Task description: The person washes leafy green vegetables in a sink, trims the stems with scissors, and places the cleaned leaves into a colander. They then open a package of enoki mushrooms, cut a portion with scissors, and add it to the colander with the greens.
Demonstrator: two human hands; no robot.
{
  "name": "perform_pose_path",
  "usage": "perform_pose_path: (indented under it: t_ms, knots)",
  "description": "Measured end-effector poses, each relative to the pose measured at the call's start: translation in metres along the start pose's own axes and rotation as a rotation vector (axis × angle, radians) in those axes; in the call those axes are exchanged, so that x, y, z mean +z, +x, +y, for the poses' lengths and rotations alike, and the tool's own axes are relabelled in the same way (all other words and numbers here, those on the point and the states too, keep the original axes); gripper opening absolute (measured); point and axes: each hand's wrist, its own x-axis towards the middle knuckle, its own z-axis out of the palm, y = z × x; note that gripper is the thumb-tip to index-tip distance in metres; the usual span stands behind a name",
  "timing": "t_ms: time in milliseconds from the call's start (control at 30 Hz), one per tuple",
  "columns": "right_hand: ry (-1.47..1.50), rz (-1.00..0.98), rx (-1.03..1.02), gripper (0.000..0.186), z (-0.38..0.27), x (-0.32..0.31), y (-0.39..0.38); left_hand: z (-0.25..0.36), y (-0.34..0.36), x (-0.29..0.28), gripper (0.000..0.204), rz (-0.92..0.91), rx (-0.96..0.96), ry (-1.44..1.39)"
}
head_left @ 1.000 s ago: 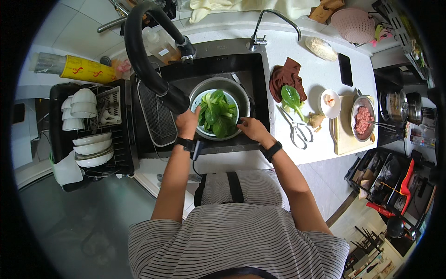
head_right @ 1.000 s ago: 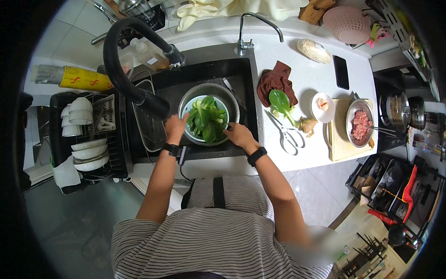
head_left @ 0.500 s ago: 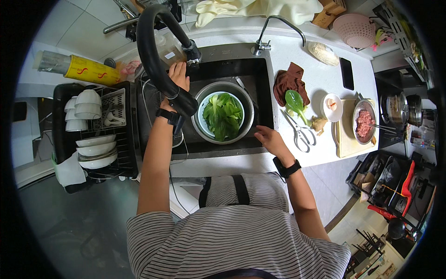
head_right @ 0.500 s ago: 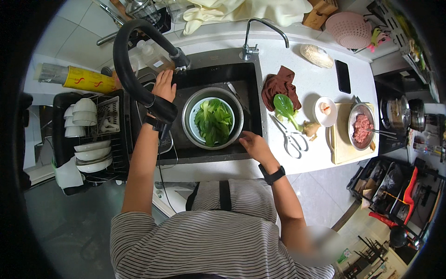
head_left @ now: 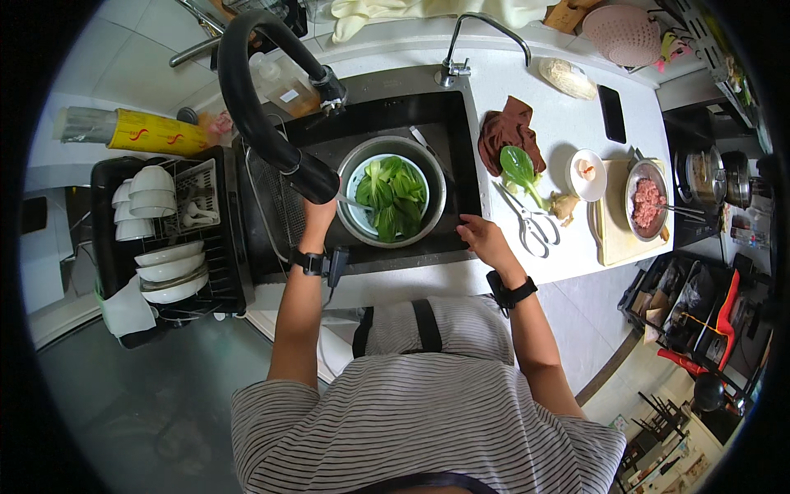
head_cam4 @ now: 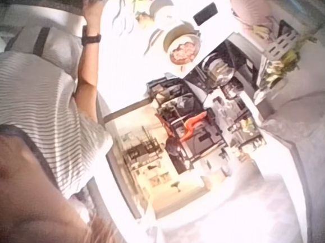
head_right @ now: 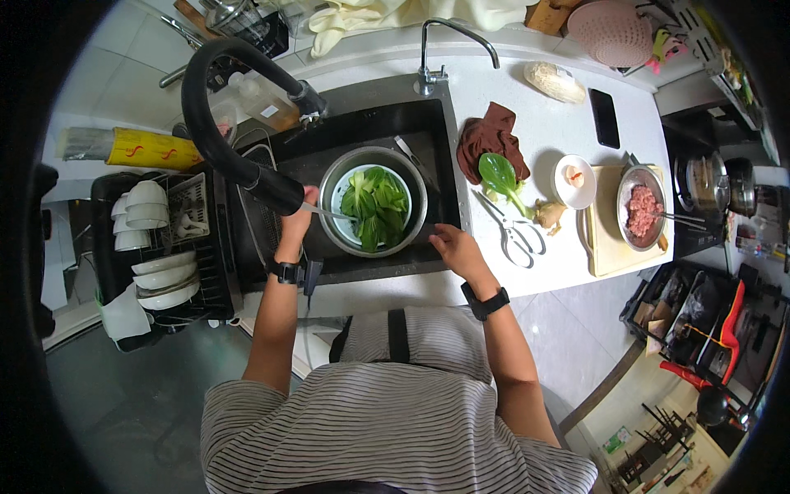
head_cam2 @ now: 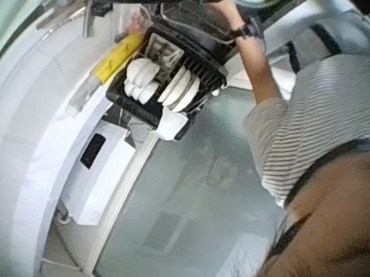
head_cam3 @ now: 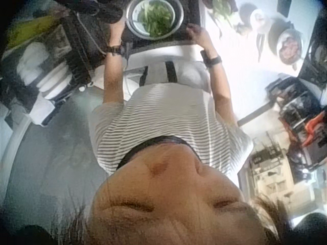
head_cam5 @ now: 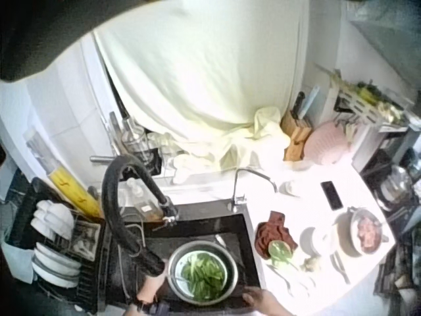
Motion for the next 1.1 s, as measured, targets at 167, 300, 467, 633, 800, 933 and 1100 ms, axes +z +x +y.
perform_pose_path:
  t_ms: [167,300,467,633,800,933,1100]
  knots:
    - [-0.026,-0.045,0.009,0.037,-0.002,0.006,0.008,-0.013,-0.035,0.015,0.020,-0.158,-0.428,-0.359]
    - [-0.007,-0.052,-0.032,0.036,-0.008,0.012,0.011,-0.011,-0.041,0.024,0.022,-0.169,-0.460,-0.381]
    - [0.009,-0.067,0.002,0.036,-0.012,0.014,0.009,-0.007,-0.037,0.027,0.025,-0.150,-0.486,-0.375]
    - [-0.042,-0.056,-0.006,0.037,-0.010,0.014,0.004,-0.007,-0.033,0.026,0.027,-0.145,-0.502,-0.371]
    - [-0.049,-0.069,0.025,0.038,-0.006,0.016,0.000,-0.011,-0.033,0.027,0.028,-0.143,-0.516,-0.374]
    - [-0.034,-0.073,0.031,0.038,-0.005,0.019,0.001,-0.015,-0.034,0.027,0.028,-0.140,-0.545,-0.376]
    - [-0.023,-0.076,0.023,0.038,-0.005,0.022,0.002,-0.016,-0.036,0.028,0.028,-0.153,-0.557,-0.384]
